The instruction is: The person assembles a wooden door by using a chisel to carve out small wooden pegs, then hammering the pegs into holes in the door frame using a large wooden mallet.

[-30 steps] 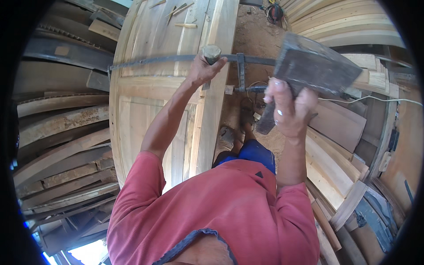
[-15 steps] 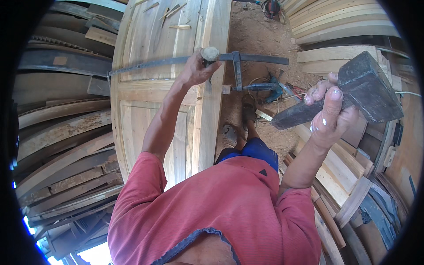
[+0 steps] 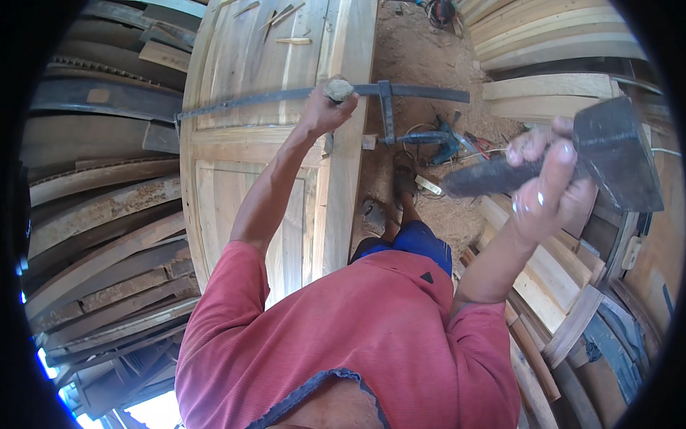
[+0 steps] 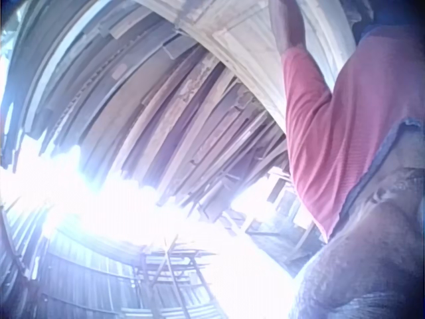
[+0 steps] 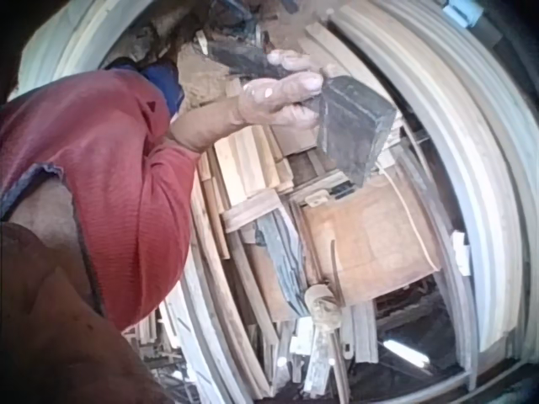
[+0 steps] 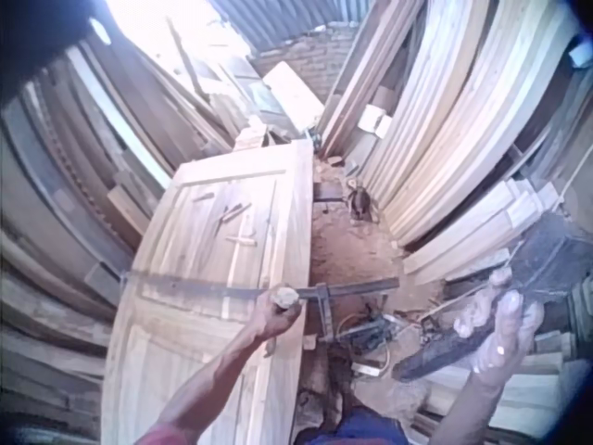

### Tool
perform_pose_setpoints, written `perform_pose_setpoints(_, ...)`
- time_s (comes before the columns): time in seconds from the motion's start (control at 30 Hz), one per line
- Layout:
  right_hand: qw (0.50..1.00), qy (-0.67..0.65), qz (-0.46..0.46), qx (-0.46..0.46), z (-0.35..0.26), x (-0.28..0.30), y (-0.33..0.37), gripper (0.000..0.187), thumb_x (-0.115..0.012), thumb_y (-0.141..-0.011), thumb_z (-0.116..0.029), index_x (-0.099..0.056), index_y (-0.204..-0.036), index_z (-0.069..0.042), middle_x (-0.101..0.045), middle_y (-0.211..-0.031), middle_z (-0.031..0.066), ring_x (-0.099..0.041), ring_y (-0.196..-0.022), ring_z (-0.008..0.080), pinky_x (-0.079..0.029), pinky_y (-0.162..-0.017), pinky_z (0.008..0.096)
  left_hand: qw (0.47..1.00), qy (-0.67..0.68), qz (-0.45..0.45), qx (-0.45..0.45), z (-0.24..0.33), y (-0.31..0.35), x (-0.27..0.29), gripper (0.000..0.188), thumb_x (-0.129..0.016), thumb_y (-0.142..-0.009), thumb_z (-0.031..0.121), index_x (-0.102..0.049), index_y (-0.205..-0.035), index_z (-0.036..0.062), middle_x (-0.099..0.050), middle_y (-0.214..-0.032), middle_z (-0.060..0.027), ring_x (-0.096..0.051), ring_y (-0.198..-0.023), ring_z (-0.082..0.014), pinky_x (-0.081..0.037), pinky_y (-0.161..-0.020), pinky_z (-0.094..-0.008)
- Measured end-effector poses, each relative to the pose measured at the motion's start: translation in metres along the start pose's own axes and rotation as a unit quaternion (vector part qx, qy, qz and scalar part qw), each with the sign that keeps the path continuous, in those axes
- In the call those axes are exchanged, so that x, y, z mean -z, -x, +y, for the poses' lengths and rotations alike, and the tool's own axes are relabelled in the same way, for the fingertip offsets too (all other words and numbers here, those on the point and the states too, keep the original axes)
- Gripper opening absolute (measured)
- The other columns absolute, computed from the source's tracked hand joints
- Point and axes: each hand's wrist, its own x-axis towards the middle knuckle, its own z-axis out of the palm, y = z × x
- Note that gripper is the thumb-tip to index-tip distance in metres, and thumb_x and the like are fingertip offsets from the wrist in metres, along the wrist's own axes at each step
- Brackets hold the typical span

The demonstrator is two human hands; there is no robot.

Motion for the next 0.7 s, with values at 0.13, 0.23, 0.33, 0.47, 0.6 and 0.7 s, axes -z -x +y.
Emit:
perform_pose_setpoints(0.13, 0.991, 0.104, -0.014, -0.086, 0.065, -0.036, 0.007, 0.028, -0.059, -0.093, -0.025, -0.062, -0.08, -0.001, -0.062, -0.067, 0.0067, -0.058, -0.058, 0.015, -0.049, -0.056, 0.0302, 0.999, -0.039, -0.028, -0.017, -0.01, -0.001, -0.003, 0.016, -0.067, -0.084, 0.015, -0.057, -0.083, 0.0037, -0.058, -0.066, -0.0019, -0.059, -0.064, -0.0107, -0.048, -0.058, -0.0291)
perform_pose_setpoints(0.23, 0.837, 0.399, -0.331, -0.174, 0.108, -0.065, 0.018, 0.028, -0.065, -0.086, -0.025, -0.063, -0.09, 0.002, -0.063, -0.07, 0.012, -0.061, -0.062, 0.0206, -0.051, -0.063, 0.0346, 0.996, -0.047, -0.029, -0.063, -0.004, 0.001, -0.009, 0.015, -0.068, -0.083, 0.014, -0.057, -0.083, 0.0036, -0.058, -0.068, -0.0018, -0.058, -0.067, -0.0109, -0.048, -0.061, -0.0286)
perform_pose_setpoints(0.33, 0.809, 0.47, -0.353, 0.02, 0.132, -0.051, 0.015, 0.031, -0.067, -0.085, -0.029, -0.063, -0.09, 0.002, -0.063, -0.071, 0.0098, -0.061, -0.061, 0.0164, -0.05, -0.06, 0.0334, 0.995, -0.028, -0.046, -0.087, -0.001, -0.004, -0.003, 0.018, -0.07, -0.08, 0.012, -0.058, -0.091, 0.0035, -0.063, -0.076, -0.0052, -0.059, -0.073, -0.012, -0.05, -0.067, -0.0288)
perform_pose_setpoints(0.47, 0.887, 0.272, -0.296, -0.228, 0.089, -0.051, 0.023, 0.026, -0.067, -0.085, -0.024, -0.062, -0.091, 0.0, -0.062, -0.072, 0.0059, -0.059, -0.062, 0.0111, -0.049, -0.059, 0.0281, 0.993, -0.02, -0.113, -0.024, 0.001, 0.034, -0.014, 0.035, -0.076, -0.07, 0.017, -0.058, -0.099, 0.0069, -0.068, -0.09, -0.0167, -0.068, -0.086, -0.0308, -0.053, -0.072, -0.0396)
perform_pose_setpoints(0.6, 0.937, 0.136, -0.161, -0.28, 0.073, -0.035, 0.03, 0.027, -0.066, -0.086, -0.026, -0.065, -0.089, 0.001, -0.065, -0.076, 0.0071, -0.06, -0.066, 0.0139, -0.047, -0.064, 0.0298, 0.938, -0.245, -0.242, -0.045, 0.059, 0.051, -0.061, 0.044, -0.079, -0.062, 0.02, -0.059, -0.1, 0.0125, -0.067, -0.081, -0.017, -0.066, -0.081, -0.0386, -0.052, -0.071, -0.047)
perform_pose_setpoints(0.7, 0.959, 0.132, -0.134, -0.213, 0.074, -0.009, 0.029, 0.028, -0.067, -0.086, -0.026, -0.063, -0.082, 0.001, -0.061, -0.069, 0.004, -0.052, -0.057, 0.0091, -0.038, -0.051, 0.025, 0.934, -0.251, -0.251, -0.046, 0.048, 0.046, -0.084, 0.043, -0.076, -0.063, 0.025, -0.06, -0.102, 0.0134, -0.068, -0.08, -0.0161, -0.066, -0.079, -0.0396, -0.053, -0.071, -0.0478)
